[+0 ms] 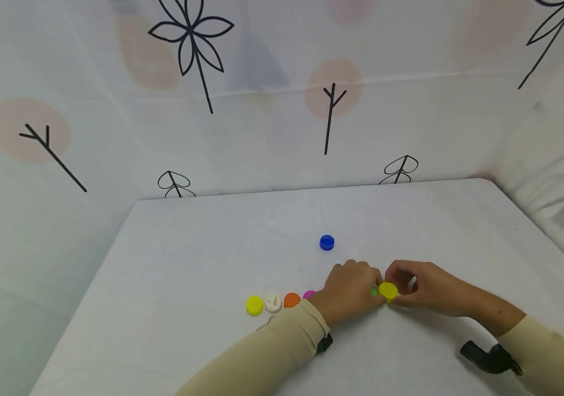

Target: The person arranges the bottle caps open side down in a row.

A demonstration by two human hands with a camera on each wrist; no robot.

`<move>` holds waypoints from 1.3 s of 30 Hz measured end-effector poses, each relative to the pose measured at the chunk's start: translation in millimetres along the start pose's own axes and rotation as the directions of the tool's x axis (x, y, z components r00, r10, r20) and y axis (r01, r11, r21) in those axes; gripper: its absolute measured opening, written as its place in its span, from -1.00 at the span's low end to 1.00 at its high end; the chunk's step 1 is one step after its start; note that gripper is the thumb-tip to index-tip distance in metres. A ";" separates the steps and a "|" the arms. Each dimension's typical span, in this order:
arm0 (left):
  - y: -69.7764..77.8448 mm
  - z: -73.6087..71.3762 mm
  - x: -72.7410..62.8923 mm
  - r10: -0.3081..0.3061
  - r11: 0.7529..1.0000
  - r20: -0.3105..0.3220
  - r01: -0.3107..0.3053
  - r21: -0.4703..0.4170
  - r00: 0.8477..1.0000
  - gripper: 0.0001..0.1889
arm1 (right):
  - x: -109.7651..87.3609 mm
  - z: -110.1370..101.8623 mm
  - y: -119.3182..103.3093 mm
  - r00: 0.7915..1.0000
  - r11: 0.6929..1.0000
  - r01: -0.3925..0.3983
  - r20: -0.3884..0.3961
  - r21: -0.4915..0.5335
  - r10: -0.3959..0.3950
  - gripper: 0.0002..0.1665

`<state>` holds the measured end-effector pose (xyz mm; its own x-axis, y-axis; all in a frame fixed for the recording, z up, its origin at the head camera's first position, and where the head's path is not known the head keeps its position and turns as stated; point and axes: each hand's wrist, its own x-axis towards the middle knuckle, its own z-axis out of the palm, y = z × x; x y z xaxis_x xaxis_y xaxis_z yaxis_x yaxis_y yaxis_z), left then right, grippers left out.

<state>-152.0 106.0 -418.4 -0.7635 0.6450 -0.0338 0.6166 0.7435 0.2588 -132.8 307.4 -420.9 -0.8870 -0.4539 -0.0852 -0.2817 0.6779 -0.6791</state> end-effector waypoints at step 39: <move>6.3 2.7 0.4 -0.026 0.998 0.032 0.024 0.052 0.999 -0.78 | 2.4 6.6 -1.4 0.998 0.997 -0.061 0.029 -0.040 0.063 -0.61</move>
<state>-147.9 111.4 -419.4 -0.7727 0.6307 -0.0719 0.6069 0.7672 0.2073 -132.0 301.5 -424.9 -0.8919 -0.4271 -0.1485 -0.2410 0.7269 -0.6431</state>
